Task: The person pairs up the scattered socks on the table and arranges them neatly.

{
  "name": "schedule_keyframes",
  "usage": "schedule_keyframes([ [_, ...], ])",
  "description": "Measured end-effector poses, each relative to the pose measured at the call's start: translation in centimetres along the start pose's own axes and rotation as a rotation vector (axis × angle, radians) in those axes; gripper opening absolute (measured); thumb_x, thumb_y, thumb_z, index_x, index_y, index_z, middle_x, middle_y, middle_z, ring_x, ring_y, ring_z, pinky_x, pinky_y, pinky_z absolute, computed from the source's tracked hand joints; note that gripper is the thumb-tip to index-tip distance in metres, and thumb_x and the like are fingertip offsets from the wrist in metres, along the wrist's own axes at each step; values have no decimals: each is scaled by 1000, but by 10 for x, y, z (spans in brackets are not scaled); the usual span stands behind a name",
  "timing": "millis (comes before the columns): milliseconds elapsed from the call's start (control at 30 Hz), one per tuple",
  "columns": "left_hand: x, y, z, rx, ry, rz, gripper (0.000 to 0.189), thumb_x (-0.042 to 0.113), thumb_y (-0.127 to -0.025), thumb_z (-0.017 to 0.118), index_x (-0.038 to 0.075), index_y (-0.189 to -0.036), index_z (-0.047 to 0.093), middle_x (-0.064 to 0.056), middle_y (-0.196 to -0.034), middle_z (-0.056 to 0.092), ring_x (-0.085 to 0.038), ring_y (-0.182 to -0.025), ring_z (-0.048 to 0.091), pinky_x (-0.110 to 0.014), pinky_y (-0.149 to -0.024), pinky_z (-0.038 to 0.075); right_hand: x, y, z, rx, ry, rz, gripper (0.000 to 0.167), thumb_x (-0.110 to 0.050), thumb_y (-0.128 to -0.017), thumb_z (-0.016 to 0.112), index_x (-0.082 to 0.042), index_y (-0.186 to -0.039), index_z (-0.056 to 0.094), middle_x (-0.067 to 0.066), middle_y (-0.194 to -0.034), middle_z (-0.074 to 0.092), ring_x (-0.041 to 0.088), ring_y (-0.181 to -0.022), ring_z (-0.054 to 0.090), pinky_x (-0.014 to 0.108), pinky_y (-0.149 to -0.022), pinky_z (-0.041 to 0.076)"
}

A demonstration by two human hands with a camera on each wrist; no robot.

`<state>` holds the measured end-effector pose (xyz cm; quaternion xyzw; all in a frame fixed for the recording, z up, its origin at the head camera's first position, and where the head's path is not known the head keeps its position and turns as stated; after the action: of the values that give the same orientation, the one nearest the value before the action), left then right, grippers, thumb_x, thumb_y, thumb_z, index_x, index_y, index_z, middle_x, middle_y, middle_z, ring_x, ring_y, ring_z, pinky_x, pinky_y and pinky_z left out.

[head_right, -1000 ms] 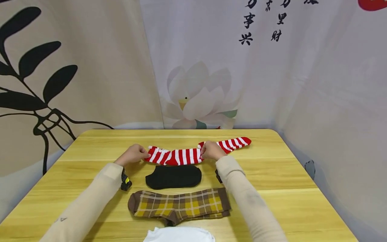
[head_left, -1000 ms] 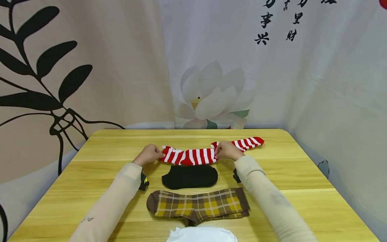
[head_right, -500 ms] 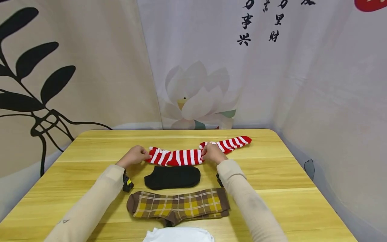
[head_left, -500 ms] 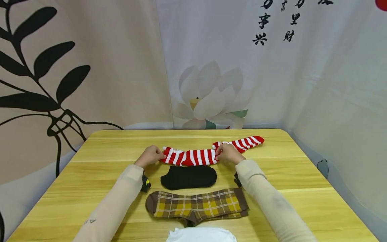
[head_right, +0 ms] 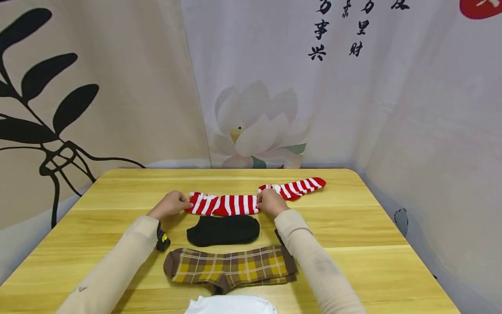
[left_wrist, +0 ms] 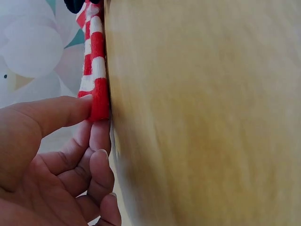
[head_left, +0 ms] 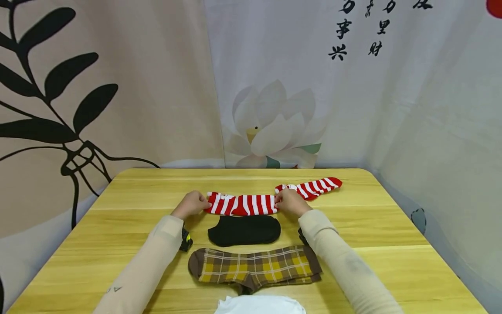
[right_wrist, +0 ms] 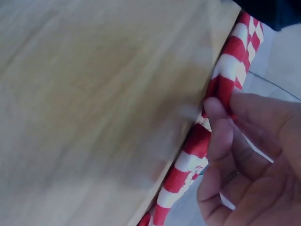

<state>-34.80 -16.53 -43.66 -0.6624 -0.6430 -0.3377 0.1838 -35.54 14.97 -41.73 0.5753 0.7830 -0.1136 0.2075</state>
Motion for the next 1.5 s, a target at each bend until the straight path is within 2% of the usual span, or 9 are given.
schedule_keyframes([
  [233, 0, -4, 1, -25, -23, 13, 41, 16, -90, 62, 12, -54, 45, 5, -47, 36, -10, -45, 31, -24, -46, 28, 4, 2, 3, 12, -34, 31, 7, -8, -88, 68, -4, -92, 73, 5, -81, 65, 17, -70, 51, 27, -66, 42],
  [333, -1, -6, 1, -32, -38, -3, 42, 16, -90, 62, 12, -52, 45, 5, -47, 35, -10, -44, 30, -24, -46, 27, 4, 3, 3, 17, -50, 27, 9, -8, -88, 68, -4, -95, 73, 6, -79, 62, 17, -67, 49, 26, -63, 41],
  [533, 1, -6, 1, -62, -34, -23, 45, 16, -92, 60, 14, -50, 42, 5, -45, 33, -9, -42, 27, -24, -45, 27, 3, 4, 4, 22, -33, 25, 12, -10, -89, 67, -5, -99, 73, 5, -85, 65, 16, -68, 49, 27, -66, 42],
  [700, 3, -5, -1, -63, -52, -26, 46, 15, -92, 59, 14, -50, 41, 5, -45, 33, -9, -42, 26, -24, -45, 27, 3, 3, 5, 30, -39, 34, 12, -10, -89, 67, -6, -99, 72, 6, -89, 66, 16, -68, 49, 27, -67, 43],
  [933, 3, -5, 1, -65, -69, -32, 46, 15, -91, 59, 14, -48, 42, 5, -44, 32, -9, -42, 26, -24, -44, 26, 3, 3, 7, 24, -29, 44, 14, -10, -89, 66, -6, -101, 72, 4, -78, 62, 15, -63, 46, 25, -63, 40],
  [1000, 4, -4, 2, -66, -79, -38, 46, 15, -91, 59, 14, -48, 42, 5, -44, 31, -10, -42, 26, -24, -45, 26, 3, 4, 7, 23, -21, 40, 14, -10, -90, 66, -5, -102, 72, 5, -78, 63, 15, -63, 46, 26, -63, 40],
  [1267, 10, -3, 1, -46, -133, -55, 47, 19, -93, 58, 15, -50, 40, 5, -46, 33, -10, -43, 27, -23, -45, 27, 5, 8, -5, 31, -52, 11, 16, -13, -91, 64, -6, -103, 71, 8, -98, 69, 16, -73, 53, 30, -71, 45],
  [1367, 9, -2, 1, -49, -123, -50, 47, 20, -93, 58, 15, -50, 41, 4, -46, 33, -10, -43, 27, -24, -45, 26, 12, 13, -13, 28, -117, 27, 20, -15, -91, 64, -6, -108, 70, 10, -99, 68, 17, -74, 54, 31, -70, 45],
  [1500, 4, 1, 0, -72, -111, -32, 45, 22, -93, 59, 15, -53, 41, 5, -47, 32, -10, -44, 25, -24, -46, 26, 25, 21, -28, 26, -181, 55, 25, -16, -91, 63, -4, -113, 68, 14, -89, 67, 18, -66, 52, 29, -61, 43],
])
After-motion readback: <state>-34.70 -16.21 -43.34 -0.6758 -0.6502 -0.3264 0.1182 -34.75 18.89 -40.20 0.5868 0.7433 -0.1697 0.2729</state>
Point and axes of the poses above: each hand's wrist, its own y-axis away from the middle knuckle, its own z-axis out of the palm, x = y × z, the point moved 4 cm from there along -y, towards the middle knuckle
